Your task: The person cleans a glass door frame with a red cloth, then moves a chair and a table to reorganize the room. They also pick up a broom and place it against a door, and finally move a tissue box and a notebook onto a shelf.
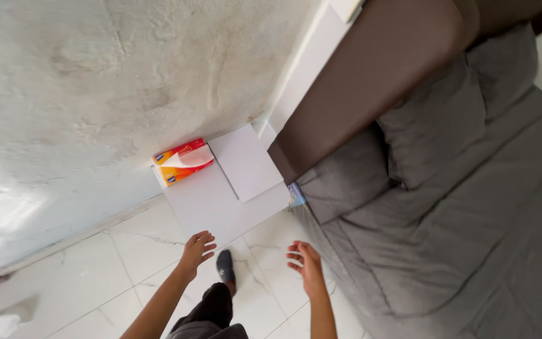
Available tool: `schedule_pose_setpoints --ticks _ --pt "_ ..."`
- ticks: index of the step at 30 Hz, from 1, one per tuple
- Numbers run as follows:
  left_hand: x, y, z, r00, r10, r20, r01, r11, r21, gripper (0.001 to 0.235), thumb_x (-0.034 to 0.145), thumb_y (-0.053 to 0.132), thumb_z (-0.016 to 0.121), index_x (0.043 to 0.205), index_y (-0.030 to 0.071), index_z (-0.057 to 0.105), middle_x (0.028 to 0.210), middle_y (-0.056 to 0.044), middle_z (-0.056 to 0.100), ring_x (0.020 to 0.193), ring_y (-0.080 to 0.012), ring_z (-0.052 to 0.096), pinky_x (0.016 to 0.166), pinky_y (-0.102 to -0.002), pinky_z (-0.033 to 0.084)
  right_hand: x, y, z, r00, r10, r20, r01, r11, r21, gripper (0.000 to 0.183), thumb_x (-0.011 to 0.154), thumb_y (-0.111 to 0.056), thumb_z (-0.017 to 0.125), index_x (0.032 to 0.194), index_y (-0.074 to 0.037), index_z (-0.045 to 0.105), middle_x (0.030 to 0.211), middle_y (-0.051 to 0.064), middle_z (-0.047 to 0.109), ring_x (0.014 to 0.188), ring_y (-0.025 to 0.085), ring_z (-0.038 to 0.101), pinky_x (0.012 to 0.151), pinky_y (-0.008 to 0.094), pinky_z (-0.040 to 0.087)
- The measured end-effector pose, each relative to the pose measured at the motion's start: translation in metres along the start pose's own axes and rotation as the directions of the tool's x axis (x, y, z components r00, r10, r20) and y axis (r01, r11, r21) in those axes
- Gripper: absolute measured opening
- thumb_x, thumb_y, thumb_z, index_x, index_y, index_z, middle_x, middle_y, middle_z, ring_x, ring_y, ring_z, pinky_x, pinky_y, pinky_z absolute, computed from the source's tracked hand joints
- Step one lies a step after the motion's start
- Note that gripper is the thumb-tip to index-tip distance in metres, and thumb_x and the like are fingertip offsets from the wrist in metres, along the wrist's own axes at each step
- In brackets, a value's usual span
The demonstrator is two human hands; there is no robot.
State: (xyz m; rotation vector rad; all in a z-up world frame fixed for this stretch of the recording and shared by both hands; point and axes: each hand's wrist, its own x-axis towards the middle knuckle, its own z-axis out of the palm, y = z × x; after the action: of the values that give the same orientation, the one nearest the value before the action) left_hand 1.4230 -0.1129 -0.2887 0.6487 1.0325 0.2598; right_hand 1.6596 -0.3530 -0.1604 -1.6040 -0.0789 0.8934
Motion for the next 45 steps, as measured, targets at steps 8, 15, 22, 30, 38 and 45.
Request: schedule_pose_setpoints --ticks 8,15,22,30,38,45 --pt "0.173 -0.002 0.075 0.952 -0.013 -0.304 0.049 0.993 0.11 0.061 0.092 0.035 0.068 0.144 0.006 0.052 0.131 -0.01 0.064 0.11 -0.0223 0.065 0.089 -0.038 0.055 0.19 -0.005 -0.027 0.96 0.263 0.096 -0.232 0.938 -0.257 0.027 0.098 -0.031 0.057 0.111 -0.01 0.068 0.1 0.006 0.073 0.089 0.018 0.07 0.073 0.034 0.057" --pt "0.258 -0.012 0.115 0.874 0.032 -0.484 0.06 0.983 0.174 0.066 0.091 0.038 0.07 0.145 0.006 0.05 0.136 -0.011 0.062 0.112 -0.0221 0.061 0.09 -0.038 0.053 0.361 0.0 -0.006 0.962 0.186 0.199 -0.072 0.878 -0.474 0.028 0.1 -0.033 0.06 0.109 -0.008 0.068 0.101 0.003 0.071 0.09 0.013 0.067 0.071 0.031 0.056" --pt "0.297 -0.021 0.129 0.698 0.111 -0.707 0.074 0.971 0.226 0.058 0.088 0.035 0.073 0.134 0.004 0.056 0.126 -0.011 0.065 0.109 -0.0234 0.065 0.092 -0.038 0.054 0.477 0.054 0.021 0.939 0.032 0.343 0.251 0.617 -0.746 0.044 0.095 -0.033 0.064 0.129 -0.005 0.062 0.119 0.006 0.067 0.1 0.02 0.065 0.085 0.037 0.054" --pt "0.296 0.005 0.169 0.609 0.077 -0.789 0.209 0.945 0.253 0.052 0.085 0.039 0.075 0.124 0.007 0.062 0.114 -0.006 0.069 0.103 -0.0223 0.067 0.091 -0.04 0.054 0.483 0.062 0.032 0.908 -0.11 0.404 0.417 0.305 -0.856 0.051 0.093 -0.033 0.068 0.131 0.0 0.061 0.125 0.015 0.059 0.114 0.033 0.059 0.096 0.043 0.049" --pt "0.323 -0.013 0.151 0.619 0.085 -0.781 0.321 0.88 0.351 0.059 0.08 0.047 0.081 0.117 0.003 0.065 0.106 -0.011 0.068 0.1 -0.025 0.065 0.088 -0.04 0.053 0.475 0.055 0.039 0.921 -0.057 0.386 0.376 0.391 -0.84 0.053 0.093 -0.032 0.065 0.13 0.004 0.059 0.126 0.017 0.056 0.114 0.033 0.059 0.096 0.043 0.05" --pt "0.288 0.003 0.174 0.718 0.037 -0.695 0.301 0.884 0.357 0.055 0.08 0.051 0.081 0.102 0.002 0.066 0.089 -0.014 0.07 0.086 -0.0275 0.066 0.077 -0.041 0.054 0.483 0.046 0.014 0.918 -0.044 0.395 0.381 0.38 -0.843 0.048 0.092 -0.034 0.066 0.125 0.001 0.063 0.122 0.016 0.06 0.107 0.03 0.062 0.092 0.041 0.052"
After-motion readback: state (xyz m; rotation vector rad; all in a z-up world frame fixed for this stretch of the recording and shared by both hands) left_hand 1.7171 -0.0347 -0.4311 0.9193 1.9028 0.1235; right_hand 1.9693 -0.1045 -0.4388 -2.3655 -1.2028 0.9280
